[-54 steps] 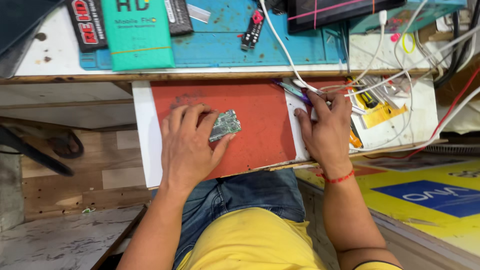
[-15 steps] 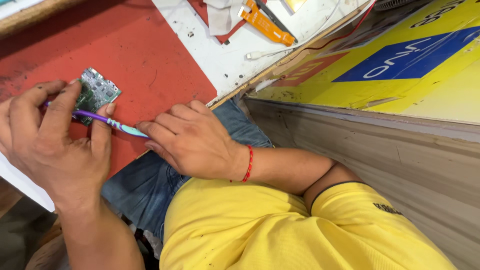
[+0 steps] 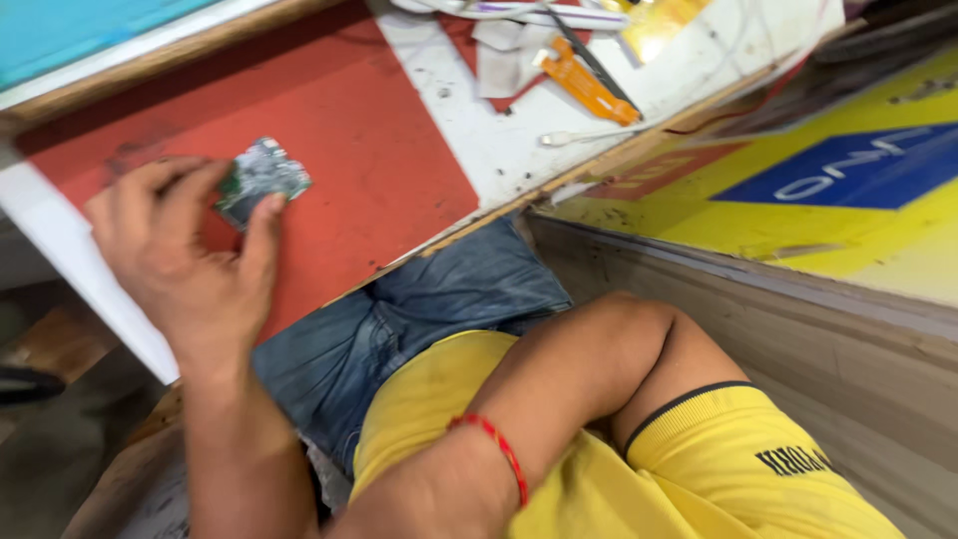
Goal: The person cleans a small circuit board with a toothbrush, then uses a screwdriver to remove screws from a smartphone chassis. They place the back cover onto the phone and press the edges to secure it.
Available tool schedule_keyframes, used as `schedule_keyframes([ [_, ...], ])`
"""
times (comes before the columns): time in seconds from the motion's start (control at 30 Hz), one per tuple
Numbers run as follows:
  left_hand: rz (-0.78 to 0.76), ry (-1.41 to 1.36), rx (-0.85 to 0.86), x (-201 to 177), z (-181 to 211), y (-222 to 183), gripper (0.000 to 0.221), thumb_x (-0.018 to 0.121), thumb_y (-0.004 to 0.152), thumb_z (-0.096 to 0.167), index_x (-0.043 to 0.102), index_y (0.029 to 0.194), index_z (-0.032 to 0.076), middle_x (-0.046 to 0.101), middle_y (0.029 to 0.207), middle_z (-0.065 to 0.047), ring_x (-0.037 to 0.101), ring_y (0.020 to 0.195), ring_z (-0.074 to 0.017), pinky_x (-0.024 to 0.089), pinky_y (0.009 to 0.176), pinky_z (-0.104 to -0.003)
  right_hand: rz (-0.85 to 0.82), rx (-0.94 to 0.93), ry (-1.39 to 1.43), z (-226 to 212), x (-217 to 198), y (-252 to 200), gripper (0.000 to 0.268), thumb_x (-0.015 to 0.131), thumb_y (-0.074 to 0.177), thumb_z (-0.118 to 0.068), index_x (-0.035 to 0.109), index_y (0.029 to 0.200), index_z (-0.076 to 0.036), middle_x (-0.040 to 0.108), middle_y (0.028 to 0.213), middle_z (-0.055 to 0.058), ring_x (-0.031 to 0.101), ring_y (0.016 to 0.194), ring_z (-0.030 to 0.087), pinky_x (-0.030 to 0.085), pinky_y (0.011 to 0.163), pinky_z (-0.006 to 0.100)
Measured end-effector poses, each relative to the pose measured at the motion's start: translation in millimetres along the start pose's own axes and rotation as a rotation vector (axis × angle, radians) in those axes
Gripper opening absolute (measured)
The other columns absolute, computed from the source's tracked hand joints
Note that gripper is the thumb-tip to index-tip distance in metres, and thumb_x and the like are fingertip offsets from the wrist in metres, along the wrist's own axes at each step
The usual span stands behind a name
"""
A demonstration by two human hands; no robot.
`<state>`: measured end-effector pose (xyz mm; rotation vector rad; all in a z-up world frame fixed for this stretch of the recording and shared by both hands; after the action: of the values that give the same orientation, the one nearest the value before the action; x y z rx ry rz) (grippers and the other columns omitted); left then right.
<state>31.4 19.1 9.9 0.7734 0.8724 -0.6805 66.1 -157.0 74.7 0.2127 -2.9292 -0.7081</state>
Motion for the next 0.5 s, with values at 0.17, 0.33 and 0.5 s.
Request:
schedule_keyframes([
  [0.17,0.034,-0.065,-0.032,-6.7,3.0,2.3,0.046,0.09,0.089,0.032,0.073,0.122,0.004,0.063,0.128,-0.012,0.055,0.123,-0.0344,0.045,0.108,-0.046,-0.16,0.027,-0.214,15.0,-33.5,8.7,0.04,0.064,0.089,-0.032,0.064,0.115,-0.002,0.066,0.102,0.017,0.066,0.092,0.035,0.054,0.081,0.046],
  [0.33,0.041,-0.045,-0.087,-9.4,-1.9,2.3,0.047,0.091,0.077,0.031,0.074,0.113,0.004,0.064,0.124,-0.01,0.055,0.12,-0.0347,0.046,0.103,-0.046,0.415,0.697,-0.256,53.4,-100.0,-30.3,0.033,0.055,0.106,-0.009,0.066,0.136,-0.003,0.061,0.083,0.004,0.05,0.072,0.011,0.045,0.063,0.026],
  [0.5,0.06,-0.085,-0.106,-15.6,1.1,6.0,0.045,0.091,0.078,0.029,0.075,0.112,0.004,0.064,0.123,-0.009,0.055,0.117,-0.0334,0.046,0.099,-0.046,0.504,0.69,-0.063,45.8,-115.3,-32.4,0.027,0.051,0.108,-0.008,0.063,0.131,0.002,0.059,0.091,0.002,0.051,0.082,0.009,0.045,0.073,0.024],
])
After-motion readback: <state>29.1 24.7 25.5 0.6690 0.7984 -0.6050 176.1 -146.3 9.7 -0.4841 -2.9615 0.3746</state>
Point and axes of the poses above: each hand's wrist, its own y-axis towards the middle knuckle, its own x-axis out of the palm, z = x × y, the point moved 4 cm from there along y, towards the middle knuckle
